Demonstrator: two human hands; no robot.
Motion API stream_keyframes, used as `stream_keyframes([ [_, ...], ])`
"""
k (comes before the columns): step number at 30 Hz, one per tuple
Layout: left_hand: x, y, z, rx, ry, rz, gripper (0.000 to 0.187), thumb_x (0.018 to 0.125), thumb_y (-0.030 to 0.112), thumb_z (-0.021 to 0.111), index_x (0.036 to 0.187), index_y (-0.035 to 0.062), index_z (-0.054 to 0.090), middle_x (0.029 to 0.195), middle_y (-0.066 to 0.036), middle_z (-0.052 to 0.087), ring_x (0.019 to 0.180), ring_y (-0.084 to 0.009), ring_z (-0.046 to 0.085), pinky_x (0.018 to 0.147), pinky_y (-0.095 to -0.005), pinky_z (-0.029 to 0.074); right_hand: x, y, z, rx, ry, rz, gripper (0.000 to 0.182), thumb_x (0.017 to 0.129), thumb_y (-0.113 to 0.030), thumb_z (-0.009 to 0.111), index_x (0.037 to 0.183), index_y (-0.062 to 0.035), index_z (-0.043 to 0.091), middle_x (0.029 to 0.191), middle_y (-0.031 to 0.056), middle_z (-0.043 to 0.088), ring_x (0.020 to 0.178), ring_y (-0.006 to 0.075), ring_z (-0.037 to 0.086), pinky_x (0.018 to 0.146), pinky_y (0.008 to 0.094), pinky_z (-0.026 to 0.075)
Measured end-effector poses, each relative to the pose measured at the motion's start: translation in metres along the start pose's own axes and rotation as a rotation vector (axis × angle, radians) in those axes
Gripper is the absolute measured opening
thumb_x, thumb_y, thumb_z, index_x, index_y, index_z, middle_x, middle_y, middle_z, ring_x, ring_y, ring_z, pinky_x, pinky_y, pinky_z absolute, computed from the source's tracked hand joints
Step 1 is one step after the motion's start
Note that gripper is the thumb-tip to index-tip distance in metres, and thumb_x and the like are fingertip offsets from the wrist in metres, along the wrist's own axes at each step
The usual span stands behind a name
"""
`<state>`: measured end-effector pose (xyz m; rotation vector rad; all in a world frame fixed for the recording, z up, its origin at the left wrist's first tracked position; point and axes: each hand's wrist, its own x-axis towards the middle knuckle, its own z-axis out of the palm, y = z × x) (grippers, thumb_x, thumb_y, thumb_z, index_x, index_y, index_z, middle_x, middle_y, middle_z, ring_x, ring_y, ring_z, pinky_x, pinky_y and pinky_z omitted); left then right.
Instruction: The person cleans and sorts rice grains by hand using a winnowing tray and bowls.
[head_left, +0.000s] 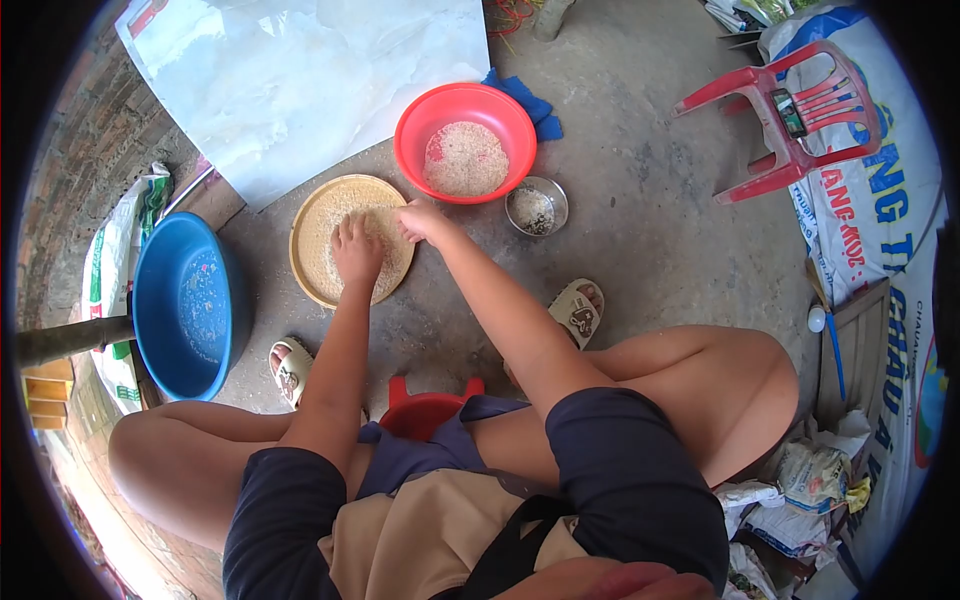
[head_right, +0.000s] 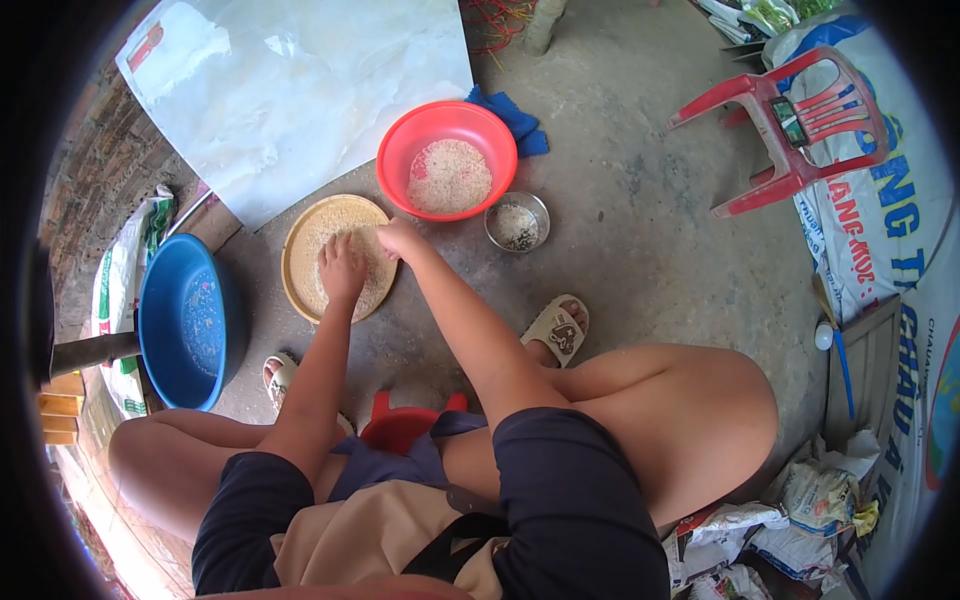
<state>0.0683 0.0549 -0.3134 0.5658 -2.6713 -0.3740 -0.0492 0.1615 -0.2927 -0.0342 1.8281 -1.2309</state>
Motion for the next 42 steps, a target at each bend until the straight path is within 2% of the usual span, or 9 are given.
stream_keyframes([
  [3,-0.009,0.001,0.004,0.083,-0.172,-0.148,0.052,0.079,0.033,0.057,0.127,0.0151,0.046,0.136,-0.014,0.038,0.125,-0.0346,0.033,0.103,-0.0434,0.026,0.011,0.016,0.001,0.004,0.02,0.017,0.018,0.079,-0.016,0.051,0.078,-0.0003,0.059,0.069,0.0103,0.06,0.058,0.0177,0.058,0.051,0.0286,0.047],
  [8,-0.027,0.005,-0.001,0.001,-0.207,0.11,0.057,0.08,0.04,0.056,0.131,0.0167,0.043,0.14,-0.014,0.032,0.131,-0.0342,0.024,0.106,-0.0431,0.022,0.012,0.032,0.0,0.032,0.048,0.022,0.016,0.077,-0.016,0.051,0.075,-0.0024,0.06,0.063,0.0075,0.058,0.056,0.0156,0.058,0.05,0.0278,0.045],
  [15,-0.031,-0.007,0.002,-0.234,-0.111,0.047,0.016,0.079,0.014,0.058,0.094,0.0082,0.061,0.099,-0.011,0.057,0.094,-0.0297,0.052,0.08,-0.0385,0.043,0.009,0.034,0.002,0.186,0.147,-0.01,0.017,0.072,-0.011,0.05,0.068,0.0019,0.06,0.062,0.0121,0.06,0.052,0.0188,0.058,0.046,0.0304,0.047],
  [20,-0.025,-0.016,0.01,-0.301,-0.061,0.029,0.011,0.079,0.012,0.058,0.088,0.0056,0.06,0.085,-0.013,0.058,0.082,-0.0313,0.055,0.073,-0.0386,0.045,0.006,0.03,0.003,0.191,0.157,-0.003,0.016,0.071,-0.01,0.049,0.068,0.002,0.059,0.062,0.0131,0.059,0.053,0.02,0.059,0.047,0.0309,0.048],
  [25,-0.008,-0.019,0.015,-0.395,-0.117,-0.175,0.01,0.08,0.009,0.06,0.087,0.0027,0.061,0.079,-0.01,0.061,0.073,-0.0258,0.058,0.068,-0.0351,0.047,0.009,0.026,0.005,0.207,0.024,0.03,0.025,0.082,-0.018,0.047,0.089,0.0028,0.059,0.077,0.0137,0.061,0.066,0.0223,0.061,0.059,0.0327,0.051],
  [27,0.005,-0.019,0.013,-1.155,-0.223,-0.65,0.012,0.082,0.01,0.061,0.089,0.0003,0.06,0.081,-0.006,0.062,0.071,-0.0183,0.059,0.064,-0.03,0.047,0.006,0.023,0.006,0.202,0.044,0.024,0.027,0.082,-0.018,0.046,0.092,0.0036,0.059,0.08,0.0151,0.061,0.068,0.0234,0.062,0.061,0.0331,0.051],
  [28,0.011,-0.02,0.011,-1.154,-0.222,-0.65,0.012,0.082,0.01,0.061,0.089,0.0003,0.06,0.081,-0.006,0.062,0.071,-0.0183,0.059,0.064,-0.03,0.047,0.004,0.019,0.008,0.199,0.062,0.018,0.029,0.083,-0.019,0.046,0.094,0.0044,0.058,0.083,0.0164,0.062,0.071,0.0246,0.062,0.063,0.0335,0.051],
  [31,0.031,-0.017,-0.006,-2.065,-0.181,-0.991,0.011,0.084,0.01,0.057,0.09,0.0011,0.057,0.073,-0.002,0.056,0.066,-0.0123,0.052,0.061,-0.022,0.043,-0.004,0.01,0.007,0.246,0.037,0.023,0.031,0.084,-0.02,0.045,0.097,0.0057,0.057,0.087,0.0183,0.062,0.075,0.0259,0.062,0.067,0.0344,0.052],
  [42,0.039,-0.009,-0.032,-3.151,-0.484,-0.547,0.031,0.093,0.019,0.038,0.064,0.0086,0.039,0.054,0.001,0.035,0.042,-0.0071,0.033,0.034,-0.0186,0.026,0.0,0.011,0.01,0.371,0.024,0.04,0.027,0.082,-0.016,0.043,0.093,0.0058,0.056,0.081,0.0189,0.059,0.068,0.0275,0.06,0.061,0.0368,0.051],
])
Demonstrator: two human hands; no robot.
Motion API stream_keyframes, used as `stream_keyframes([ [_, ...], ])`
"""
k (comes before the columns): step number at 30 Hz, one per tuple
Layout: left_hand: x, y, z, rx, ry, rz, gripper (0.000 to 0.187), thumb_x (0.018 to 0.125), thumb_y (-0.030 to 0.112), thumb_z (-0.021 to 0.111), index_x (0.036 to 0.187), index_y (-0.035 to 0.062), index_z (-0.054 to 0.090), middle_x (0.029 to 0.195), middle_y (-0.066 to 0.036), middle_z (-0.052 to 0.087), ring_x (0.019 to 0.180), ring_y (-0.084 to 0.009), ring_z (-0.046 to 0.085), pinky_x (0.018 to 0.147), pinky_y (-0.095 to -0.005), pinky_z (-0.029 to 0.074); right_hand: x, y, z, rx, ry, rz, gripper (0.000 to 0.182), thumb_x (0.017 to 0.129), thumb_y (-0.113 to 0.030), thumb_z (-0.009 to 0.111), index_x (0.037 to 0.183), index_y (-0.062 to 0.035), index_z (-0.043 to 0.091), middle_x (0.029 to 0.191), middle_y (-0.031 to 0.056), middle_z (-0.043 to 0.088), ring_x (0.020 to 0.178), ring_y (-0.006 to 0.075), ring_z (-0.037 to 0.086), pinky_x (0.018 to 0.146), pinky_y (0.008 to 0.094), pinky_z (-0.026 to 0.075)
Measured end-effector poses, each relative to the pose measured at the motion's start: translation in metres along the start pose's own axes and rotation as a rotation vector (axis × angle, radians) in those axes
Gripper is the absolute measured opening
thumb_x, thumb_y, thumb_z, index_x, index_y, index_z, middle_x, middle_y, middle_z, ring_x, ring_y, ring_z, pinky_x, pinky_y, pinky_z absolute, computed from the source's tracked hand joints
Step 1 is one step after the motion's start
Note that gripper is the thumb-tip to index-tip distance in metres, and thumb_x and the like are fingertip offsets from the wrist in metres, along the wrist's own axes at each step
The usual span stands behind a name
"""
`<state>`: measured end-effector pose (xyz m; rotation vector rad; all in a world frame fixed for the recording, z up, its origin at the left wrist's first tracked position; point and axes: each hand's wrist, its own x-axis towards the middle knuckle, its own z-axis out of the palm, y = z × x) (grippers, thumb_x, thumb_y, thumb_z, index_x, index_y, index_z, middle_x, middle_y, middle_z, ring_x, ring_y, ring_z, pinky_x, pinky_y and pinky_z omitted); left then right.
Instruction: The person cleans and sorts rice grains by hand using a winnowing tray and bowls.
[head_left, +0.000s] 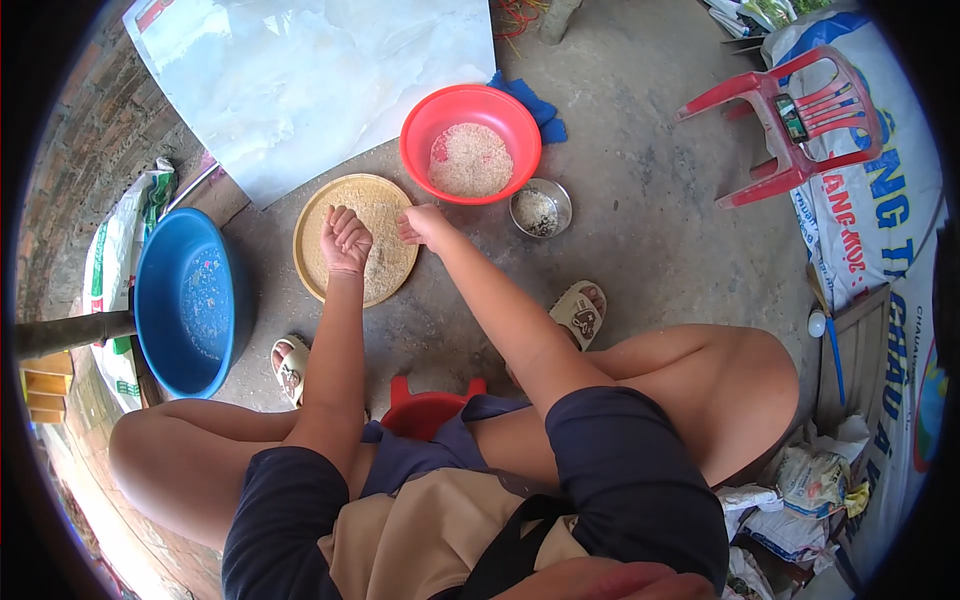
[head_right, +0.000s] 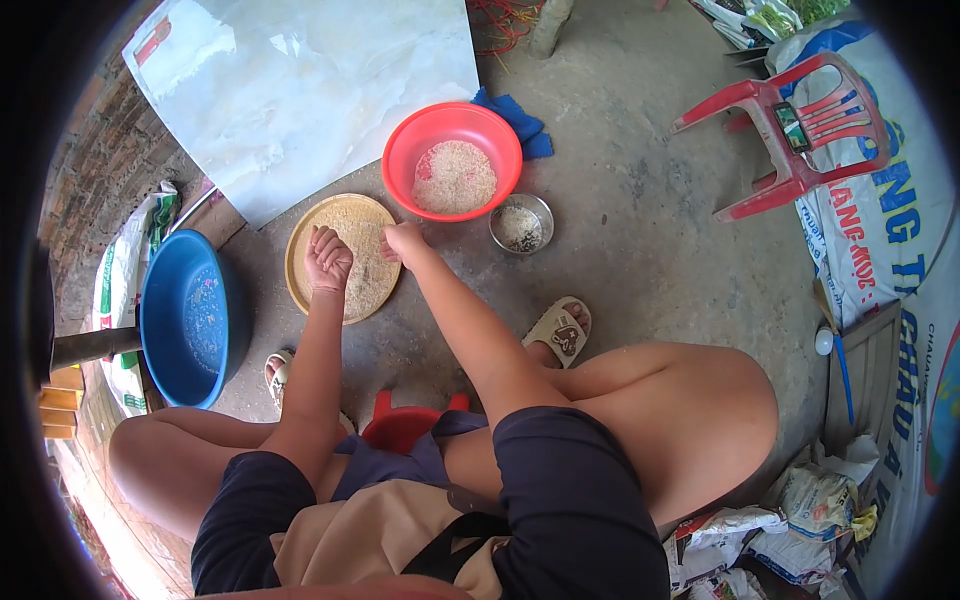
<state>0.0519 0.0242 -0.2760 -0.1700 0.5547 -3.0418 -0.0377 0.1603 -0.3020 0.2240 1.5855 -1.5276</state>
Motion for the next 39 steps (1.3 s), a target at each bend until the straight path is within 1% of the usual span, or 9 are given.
stream_keyframes([
  [6,0.017,-0.006,0.019,0.103,-0.068,0.001,0.042,0.096,0.024,0.034,0.056,0.0115,0.032,0.049,0.002,0.028,0.037,-0.0076,0.025,0.032,-0.0203,0.022,0.002,-0.001,0.001,0.032,-0.032,0.018,0.025,0.082,-0.015,0.041,0.092,0.0044,0.055,0.078,0.0176,0.059,0.066,0.026,0.06,0.06,0.0362,0.05],
  [15,0.035,-0.009,0.029,0.698,0.476,0.024,0.044,0.094,0.027,0.031,0.053,0.0162,0.022,0.046,0.004,0.018,0.036,-0.0093,0.013,0.032,-0.0235,0.013,0.005,-0.005,0.01,0.205,-0.102,0.067,0.026,0.083,-0.016,0.038,0.09,0.0031,0.055,0.075,0.0157,0.059,0.066,0.0249,0.059,0.06,0.0358,0.05],
  [20,0.049,-0.031,0.038,1.429,0.832,-0.055,0.042,0.092,0.031,0.04,0.055,0.018,0.025,0.047,0.006,0.021,0.037,-0.0063,0.016,0.032,-0.0232,0.013,0.002,-0.01,0.017,0.312,-0.128,0.12,0.03,0.087,-0.021,0.036,0.094,0.0034,0.052,0.081,0.0167,0.058,0.072,0.0258,0.059,0.066,0.0368,0.051],
  [22,0.051,-0.032,0.033,1.593,0.839,-0.057,0.038,0.091,0.032,0.044,0.057,0.017,0.034,0.048,0.005,0.027,0.038,-0.0059,0.023,0.034,-0.0231,0.016,0.002,-0.012,0.022,0.423,-0.192,0.142,0.033,0.09,-0.025,0.034,0.098,0.0031,0.05,0.085,0.0174,0.057,0.078,0.0269,0.058,0.072,0.038,0.05],
  [24,0.056,-0.035,0.024,2.085,0.805,0.058,0.036,0.09,0.031,0.045,0.062,0.0086,0.048,0.051,0.0,0.04,0.041,-0.0113,0.036,0.038,-0.0271,0.029,0.0,-0.014,0.027,0.456,-0.196,0.165,0.033,0.091,-0.026,0.033,0.098,0.002,0.049,0.087,0.0173,0.057,0.082,0.0271,0.057,0.074,0.0387,0.049],
  [25,0.057,-0.032,0.019,2.085,0.805,0.058,0.036,0.09,0.031,0.045,0.062,0.0086,0.048,0.051,0.0,0.04,0.041,-0.0113,0.036,0.038,-0.0271,0.029,-0.004,-0.018,0.03,0.489,-0.199,0.187,0.034,0.091,-0.028,0.032,0.099,0.0009,0.049,0.09,0.0171,0.057,0.085,0.0273,0.056,0.077,0.0394,0.049],
  [27,0.06,-0.025,0.011,2.498,0.643,0.021,0.035,0.089,0.029,0.047,0.073,-0.0014,0.057,0.06,-0.007,0.054,0.05,-0.0187,0.051,0.049,-0.0325,0.041,-0.014,-0.025,0.033,0.511,-0.205,0.167,0.031,0.091,-0.026,0.032,0.098,-0.0016,0.049,0.089,0.0149,0.056,0.086,0.0258,0.056,0.078,0.0394,0.048],
  [30,0.06,-0.04,0.022,2.667,0.607,-0.073,0.034,0.087,0.027,0.048,0.079,-0.0048,0.059,0.069,-0.012,0.061,0.06,-0.0222,0.059,0.059,-0.0346,0.046,0.002,-0.014,0.031,0.635,-0.252,0.13,0.026,0.091,-0.024,0.032,0.095,-0.0059,0.05,0.089,0.0103,0.055,0.086,0.0223,0.054,0.081,0.039,0.047],
  [39,0.061,-0.043,0.035,2.615,0.55,-0.313,0.032,0.086,0.025,0.049,0.087,-0.0036,0.063,0.077,-0.013,0.064,0.067,-0.0186,0.061,0.064,-0.0316,0.048,-0.003,-0.022,0.025,0.851,-0.204,0.139,0.02,0.089,-0.019,0.033,0.091,-0.0091,0.051,0.079,0.0048,0.054,0.073,0.0189,0.054,0.074,0.0373,0.05],
])
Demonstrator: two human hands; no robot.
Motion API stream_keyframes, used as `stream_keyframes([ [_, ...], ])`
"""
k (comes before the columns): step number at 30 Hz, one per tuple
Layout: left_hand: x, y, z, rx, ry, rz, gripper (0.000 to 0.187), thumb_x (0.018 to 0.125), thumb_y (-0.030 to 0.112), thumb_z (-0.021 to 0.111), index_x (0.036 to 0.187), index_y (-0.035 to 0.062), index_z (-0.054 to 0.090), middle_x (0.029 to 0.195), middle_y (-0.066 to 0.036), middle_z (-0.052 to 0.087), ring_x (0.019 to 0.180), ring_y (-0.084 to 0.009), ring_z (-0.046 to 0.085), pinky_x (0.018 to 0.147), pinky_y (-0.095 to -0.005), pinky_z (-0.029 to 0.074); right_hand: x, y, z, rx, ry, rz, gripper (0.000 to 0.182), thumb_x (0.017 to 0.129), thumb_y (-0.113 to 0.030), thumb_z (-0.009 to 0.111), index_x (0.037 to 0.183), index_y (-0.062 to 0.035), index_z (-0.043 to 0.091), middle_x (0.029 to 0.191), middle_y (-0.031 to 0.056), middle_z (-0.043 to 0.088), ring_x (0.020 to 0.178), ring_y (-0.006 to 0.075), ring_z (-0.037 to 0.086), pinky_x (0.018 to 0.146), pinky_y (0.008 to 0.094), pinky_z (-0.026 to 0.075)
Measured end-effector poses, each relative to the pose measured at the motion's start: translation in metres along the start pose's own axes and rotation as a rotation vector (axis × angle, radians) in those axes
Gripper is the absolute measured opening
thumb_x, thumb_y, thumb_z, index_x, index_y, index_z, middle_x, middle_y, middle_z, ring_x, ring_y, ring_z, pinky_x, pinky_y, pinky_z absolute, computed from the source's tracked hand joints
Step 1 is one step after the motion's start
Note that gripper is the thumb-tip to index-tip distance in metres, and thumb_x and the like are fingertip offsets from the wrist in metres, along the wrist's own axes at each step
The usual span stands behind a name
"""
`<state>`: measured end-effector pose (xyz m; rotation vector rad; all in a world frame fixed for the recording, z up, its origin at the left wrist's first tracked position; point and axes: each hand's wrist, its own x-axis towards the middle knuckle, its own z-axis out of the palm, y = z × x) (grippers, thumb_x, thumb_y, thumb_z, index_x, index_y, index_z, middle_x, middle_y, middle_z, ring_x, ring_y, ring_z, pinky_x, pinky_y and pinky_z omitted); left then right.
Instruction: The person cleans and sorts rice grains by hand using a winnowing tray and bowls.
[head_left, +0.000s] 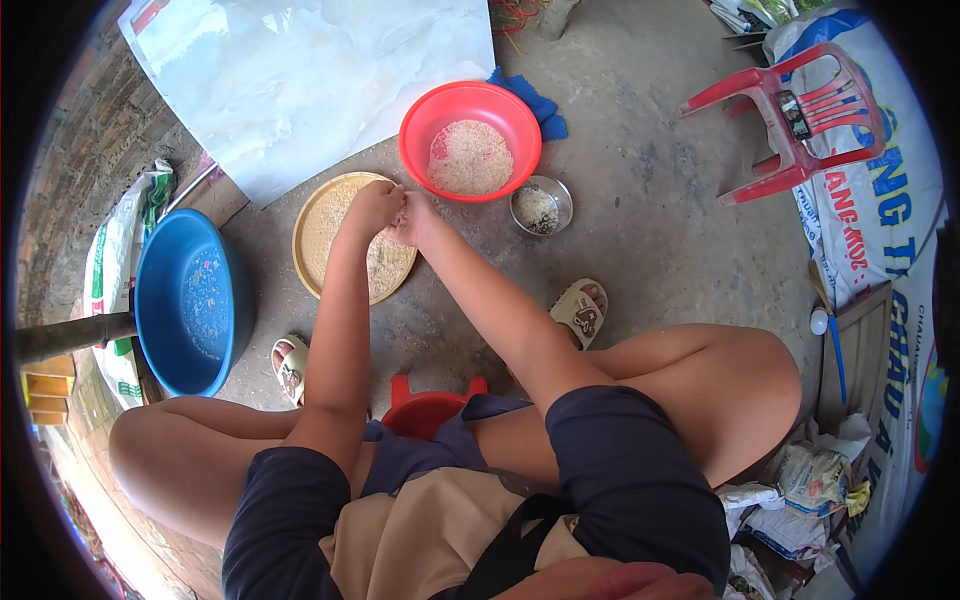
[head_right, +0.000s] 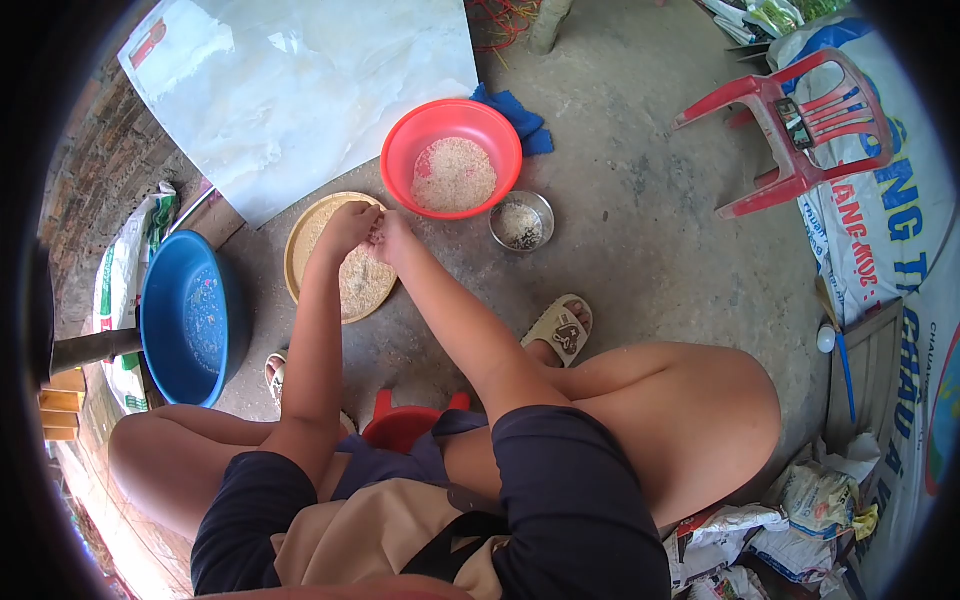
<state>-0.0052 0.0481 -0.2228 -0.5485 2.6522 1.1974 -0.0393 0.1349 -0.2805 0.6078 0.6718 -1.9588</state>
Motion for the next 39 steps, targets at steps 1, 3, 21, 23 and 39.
stream_keyframes([
  [1,-0.004,0.006,-0.004,0.0,0.0,0.001,0.032,0.086,0.025,0.049,0.087,-0.0036,0.063,0.077,-0.013,0.064,0.067,-0.0186,0.061,0.064,-0.0316,0.048,-0.004,-0.001,0.004,0.021,-0.014,0.001,0.02,0.089,-0.018,0.033,0.09,-0.0089,0.051,0.079,0.006,0.055,0.071,0.0194,0.055,0.071,0.0366,0.05],
  [3,-0.012,0.017,-0.012,-0.084,-0.14,-0.033,0.032,0.087,0.025,0.049,0.092,-0.0033,0.062,0.08,-0.012,0.064,0.069,-0.018,0.061,0.065,-0.0308,0.048,-0.014,-0.003,0.008,-0.013,-0.008,-0.039,0.021,0.089,-0.018,0.033,0.089,-0.0068,0.051,0.08,0.0084,0.056,0.071,0.0203,0.055,0.07,0.0355,0.05],
  [21,0.004,-0.025,-0.031,-0.135,0.13,0.005,0.031,0.087,0.026,0.051,0.103,0.0012,0.061,0.082,-0.004,0.06,0.073,-0.0124,0.054,0.063,-0.0267,0.044,-0.059,-0.099,0.023,-0.788,-0.138,-0.045,0.023,0.087,-0.021,0.046,0.076,-0.0021,0.054,0.07,0.0076,0.054,0.063,0.0152,0.053,0.057,0.0262,0.045],
  [23,0.003,-0.024,-0.029,-0.153,0.128,0.01,0.031,0.087,0.026,0.051,0.103,0.0011,0.061,0.082,-0.003,0.06,0.073,-0.0124,0.054,0.064,-0.027,0.044,-0.067,-0.126,0.016,-0.99,-0.135,-0.058,0.023,0.087,-0.021,0.045,0.075,-0.0032,0.053,0.068,0.0057,0.052,0.06,0.0132,0.05,0.054,0.0249,0.044],
  [39,-0.005,-0.028,-0.025,-0.063,-0.021,-0.097,0.037,0.087,0.031,0.05,0.104,-0.0004,0.061,0.097,-0.017,0.063,0.093,-0.0267,0.06,0.082,-0.0354,0.044,-0.08,-0.201,-0.117,-2.043,0.853,-0.225,0.037,0.082,-0.023,0.045,0.105,0.0018,0.06,0.102,0.021,0.06,0.09,0.0272,0.06,0.068,0.0378,0.051],
])
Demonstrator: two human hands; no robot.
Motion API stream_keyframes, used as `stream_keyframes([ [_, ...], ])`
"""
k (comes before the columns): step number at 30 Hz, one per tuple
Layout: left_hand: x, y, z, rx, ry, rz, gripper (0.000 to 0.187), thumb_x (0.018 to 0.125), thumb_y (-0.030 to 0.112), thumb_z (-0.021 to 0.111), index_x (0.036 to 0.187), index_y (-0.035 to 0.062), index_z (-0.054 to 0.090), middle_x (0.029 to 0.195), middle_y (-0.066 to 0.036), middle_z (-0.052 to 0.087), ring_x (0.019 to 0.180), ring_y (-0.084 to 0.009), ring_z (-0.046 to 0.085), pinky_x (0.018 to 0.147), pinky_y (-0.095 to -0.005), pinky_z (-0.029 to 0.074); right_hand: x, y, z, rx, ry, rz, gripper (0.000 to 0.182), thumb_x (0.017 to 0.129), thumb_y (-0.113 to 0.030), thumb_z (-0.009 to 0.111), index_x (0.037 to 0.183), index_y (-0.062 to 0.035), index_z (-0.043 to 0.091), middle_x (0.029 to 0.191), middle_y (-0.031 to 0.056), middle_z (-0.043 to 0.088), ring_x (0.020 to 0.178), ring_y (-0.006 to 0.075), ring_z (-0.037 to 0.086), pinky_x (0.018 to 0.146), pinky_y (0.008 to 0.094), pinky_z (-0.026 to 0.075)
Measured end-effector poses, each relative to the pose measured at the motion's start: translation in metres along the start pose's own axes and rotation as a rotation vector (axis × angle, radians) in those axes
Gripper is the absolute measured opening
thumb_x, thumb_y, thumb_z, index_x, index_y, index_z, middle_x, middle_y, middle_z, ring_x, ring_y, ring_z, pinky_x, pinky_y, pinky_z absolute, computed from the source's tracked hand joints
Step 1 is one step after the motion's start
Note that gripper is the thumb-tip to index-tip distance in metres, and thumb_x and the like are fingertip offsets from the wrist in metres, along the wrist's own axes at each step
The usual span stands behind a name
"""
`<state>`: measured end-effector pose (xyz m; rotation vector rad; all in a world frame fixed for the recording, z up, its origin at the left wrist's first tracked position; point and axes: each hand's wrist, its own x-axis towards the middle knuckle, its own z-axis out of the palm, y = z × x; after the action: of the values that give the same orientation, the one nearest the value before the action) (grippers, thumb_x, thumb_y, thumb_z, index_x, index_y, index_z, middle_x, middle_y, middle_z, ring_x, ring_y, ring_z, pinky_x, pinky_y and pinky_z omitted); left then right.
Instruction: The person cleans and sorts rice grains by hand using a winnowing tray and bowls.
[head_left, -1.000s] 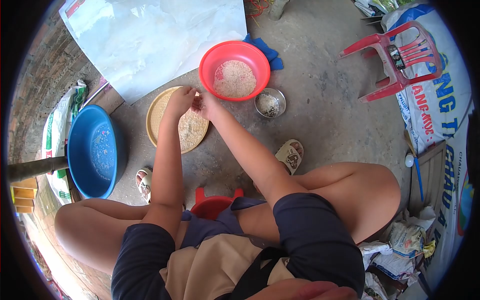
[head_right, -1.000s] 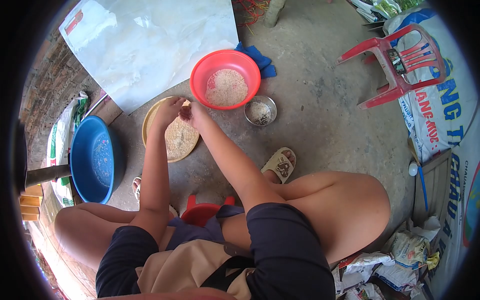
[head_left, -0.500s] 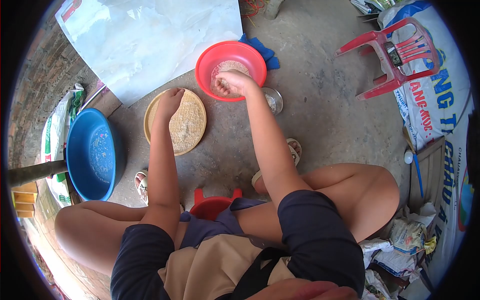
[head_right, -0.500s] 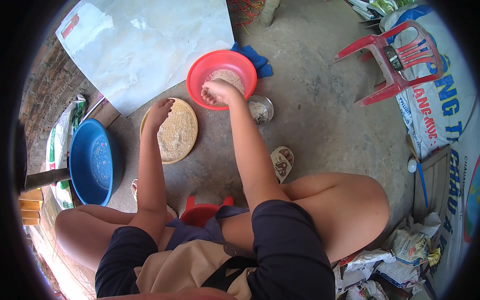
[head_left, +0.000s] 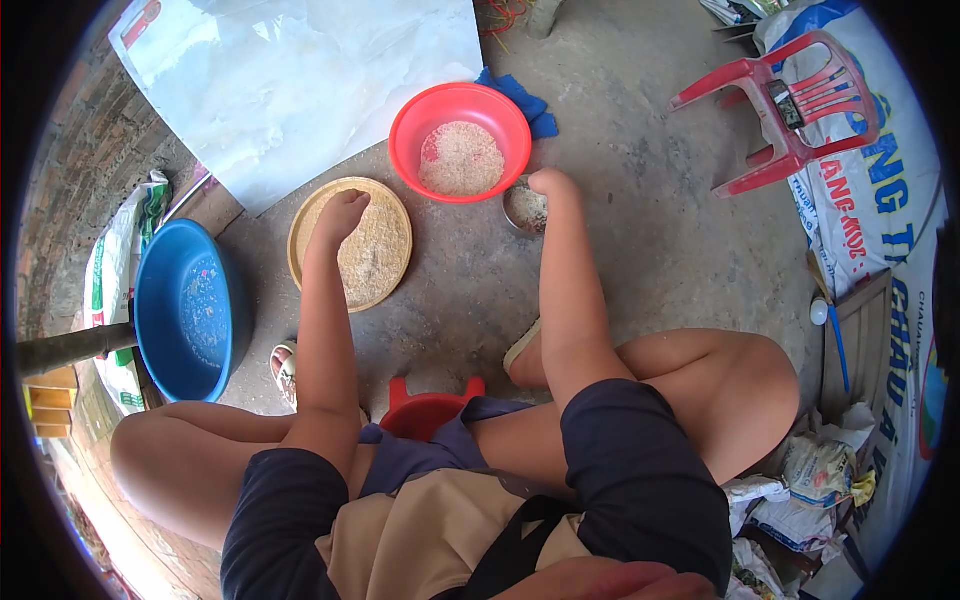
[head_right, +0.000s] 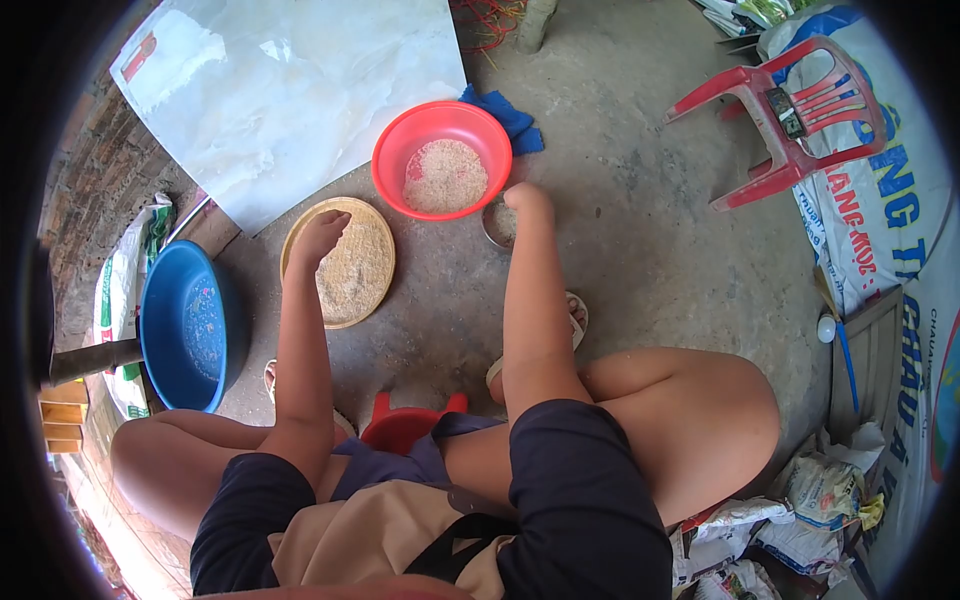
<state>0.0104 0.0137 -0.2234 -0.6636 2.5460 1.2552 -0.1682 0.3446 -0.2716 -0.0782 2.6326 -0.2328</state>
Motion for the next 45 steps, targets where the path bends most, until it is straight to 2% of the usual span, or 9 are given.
stream_keyframes([
  [4,0.018,-0.037,0.011,0.02,-0.008,0.012,0.039,0.085,0.032,0.052,0.107,0.0002,0.06,0.1,-0.018,0.063,0.096,-0.0272,0.059,0.084,-0.0353,0.044,-0.001,-0.03,-0.017,0.083,-0.062,0.0,0.042,0.082,-0.026,0.048,0.115,-0.0012,0.055,0.119,0.0206,0.052,0.107,0.0268,0.054,0.077,0.0376,0.05],
  [11,0.006,-0.066,0.034,0.313,0.074,-0.028,0.067,0.077,0.039,0.061,0.131,0.0065,0.039,0.129,-0.022,0.043,0.122,-0.0322,0.04,0.1,-0.0404,0.032,-0.05,-0.117,-0.036,0.241,-0.021,-0.188,0.035,0.076,-0.02,0.05,0.094,0.0077,0.06,0.074,0.0227,0.063,0.063,0.0292,0.063,0.06,0.038,0.05],
  [13,0.01,-0.082,0.05,0.452,0.071,-0.057,0.081,0.071,0.047,0.065,0.138,0.0166,0.03,0.142,-0.022,0.022,0.133,-0.0373,0.019,0.107,-0.0456,0.019,-0.076,-0.139,-0.031,0.273,-0.109,-0.266,0.033,0.075,-0.017,0.047,0.092,0.0076,0.061,0.073,0.0216,0.062,0.063,0.0268,0.063,0.057,0.0367,0.049],
  [17,-0.025,-0.042,0.063,0.537,0.168,-0.119,0.082,0.069,0.049,0.067,0.137,0.0209,0.032,0.144,-0.019,0.021,0.132,-0.0414,0.015,0.106,-0.0451,0.02,-0.081,-0.172,0.022,0.22,-0.475,-0.245,0.033,0.076,-0.015,0.04,0.094,0.0062,0.058,0.081,0.0171,0.064,0.065,0.0213,0.064,0.055,0.0303,0.051],
  [24,-0.024,-0.069,0.095,0.349,0.431,0.311,0.055,0.071,0.029,0.069,0.121,0.0126,0.052,0.129,-0.012,0.044,0.118,-0.0348,0.038,0.099,-0.0401,0.033,-0.083,-0.172,0.083,0.153,-0.605,-0.246,0.032,0.076,-0.015,0.043,0.093,0.0077,0.058,0.082,0.0197,0.064,0.066,0.0249,0.065,0.056,0.0317,0.053],
  [33,-0.027,-0.083,0.098,0.182,0.546,0.387,0.01,0.077,0.011,0.06,0.083,0.0035,0.059,0.085,-0.014,0.058,0.081,-0.0322,0.056,0.074,-0.039,0.045,-0.075,-0.167,0.102,0.335,-0.59,-0.22,0.031,0.078,-0.018,0.046,0.089,0.0078,0.059,0.08,0.0207,0.064,0.067,0.0256,0.065,0.056,0.0318,0.053],
  [40,-0.012,-0.087,0.086,0.175,0.491,0.334,0.01,0.076,0.009,0.061,0.085,0.0032,0.061,0.078,-0.014,0.06,0.071,-0.0276,0.059,0.067,-0.0364,0.047,-0.08,-0.173,0.096,0.529,-0.654,-0.211,0.035,0.081,-0.021,0.044,0.094,0.0089,0.056,0.087,0.0228,0.062,0.075,0.0283,0.065,0.062,0.0348,0.054],
  [42,-0.007,-0.083,0.078,-0.158,0.271,0.028,0.013,0.077,0.009,0.063,0.088,0.0021,0.062,0.079,-0.01,0.062,0.067,-0.0212,0.059,0.063,-0.0328,0.047,-0.081,-0.175,0.094,0.617,-0.679,-0.195,0.037,0.083,-0.023,0.044,0.097,0.0097,0.055,0.091,0.0241,0.061,0.078,0.0297,0.064,0.066,0.0361,0.054],
  [45,0.006,-0.076,0.066,-0.659,0.192,-0.018,0.015,0.079,0.008,0.063,0.092,0.0,0.063,0.08,-0.005,0.062,0.068,-0.0125,0.056,0.063,-0.0264,0.046,-0.08,-0.182,0.097,0.851,-0.695,-0.134,0.041,0.087,-0.025,0.041,0.104,0.0112,0.05,0.1,0.0266,0.058,0.089,0.0323,0.061,0.075,0.0385,0.052],
])
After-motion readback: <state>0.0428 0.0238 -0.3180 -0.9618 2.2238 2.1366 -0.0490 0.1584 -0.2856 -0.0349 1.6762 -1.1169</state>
